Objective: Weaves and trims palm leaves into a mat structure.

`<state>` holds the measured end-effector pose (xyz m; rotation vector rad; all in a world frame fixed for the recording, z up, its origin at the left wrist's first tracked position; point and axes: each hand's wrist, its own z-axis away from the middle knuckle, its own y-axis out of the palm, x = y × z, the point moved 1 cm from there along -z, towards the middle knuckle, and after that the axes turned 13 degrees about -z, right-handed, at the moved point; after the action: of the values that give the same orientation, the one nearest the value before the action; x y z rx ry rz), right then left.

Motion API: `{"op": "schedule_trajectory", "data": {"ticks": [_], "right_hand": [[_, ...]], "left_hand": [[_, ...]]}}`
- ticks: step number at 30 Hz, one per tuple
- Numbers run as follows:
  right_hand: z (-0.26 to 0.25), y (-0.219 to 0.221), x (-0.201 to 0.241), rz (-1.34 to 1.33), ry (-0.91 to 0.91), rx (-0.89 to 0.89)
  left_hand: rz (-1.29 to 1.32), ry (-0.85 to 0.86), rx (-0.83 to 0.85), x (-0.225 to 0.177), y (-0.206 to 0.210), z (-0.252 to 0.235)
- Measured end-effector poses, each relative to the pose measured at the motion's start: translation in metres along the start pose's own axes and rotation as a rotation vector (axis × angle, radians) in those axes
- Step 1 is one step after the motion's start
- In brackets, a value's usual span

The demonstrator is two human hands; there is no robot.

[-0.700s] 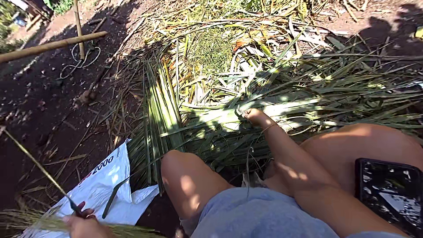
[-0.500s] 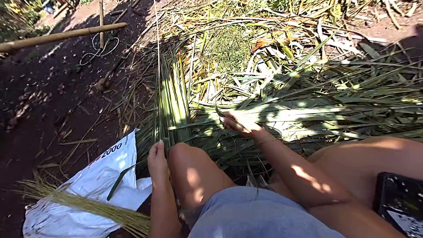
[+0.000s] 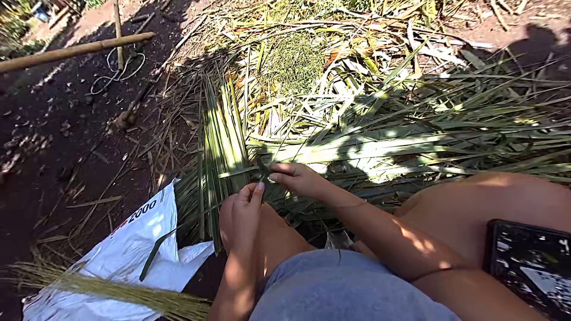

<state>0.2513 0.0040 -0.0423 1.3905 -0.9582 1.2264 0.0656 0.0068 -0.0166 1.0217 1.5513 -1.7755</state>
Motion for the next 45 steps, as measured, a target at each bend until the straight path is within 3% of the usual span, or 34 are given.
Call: {"op": "schedule_trajectory", "data": {"ticks": [6, 11, 15, 19, 22, 24, 30, 33, 38, 45], "right_hand": [[-0.003, -0.032, 0.005, 0.009, -0.042, -0.182], [0.004, -0.082, 0.015, -0.354, -0.03, -0.387], [0.007, -0.116, 0.03, -0.519, -0.06, -0.531], [0.024, -0.157, 0.03, -0.684, -0.188, -0.721], [0.027, -0.165, 0.031, -0.637, -0.201, -0.813], [0.018, -0.148, 0.025, -0.51, -0.146, -0.716], [-0.011, -0.021, -0.008, -0.442, 0.094, 0.086], [-0.005, 0.018, -0.011, -0.376, 0.156, 0.301], [-0.001, 0.024, -0.015, -0.375, 0.226, 0.21], [-0.003, 0.013, -0.011, -0.347, 0.207, 0.191]], "left_hand": [[-0.138, 0.003, 0.014, 0.012, -0.018, 0.002], [-0.107, -0.011, 0.097, 0.029, -0.055, 0.005], [-0.279, -0.005, 0.086, 0.071, -0.113, -0.002], [-0.452, -0.165, 0.019, 0.129, -0.192, 0.004], [-0.47, -0.238, -0.055, 0.142, -0.22, 0.018], [-0.441, -0.247, -0.081, 0.119, -0.202, 0.021], [-0.219, -0.255, -0.056, 0.04, -0.089, 0.014], [-0.133, -0.228, 0.029, 0.023, -0.052, 0.012], [-0.095, -0.116, 0.054, 0.029, -0.03, 0.009], [0.044, -0.182, 0.093, 0.022, -0.024, 0.016]]}}
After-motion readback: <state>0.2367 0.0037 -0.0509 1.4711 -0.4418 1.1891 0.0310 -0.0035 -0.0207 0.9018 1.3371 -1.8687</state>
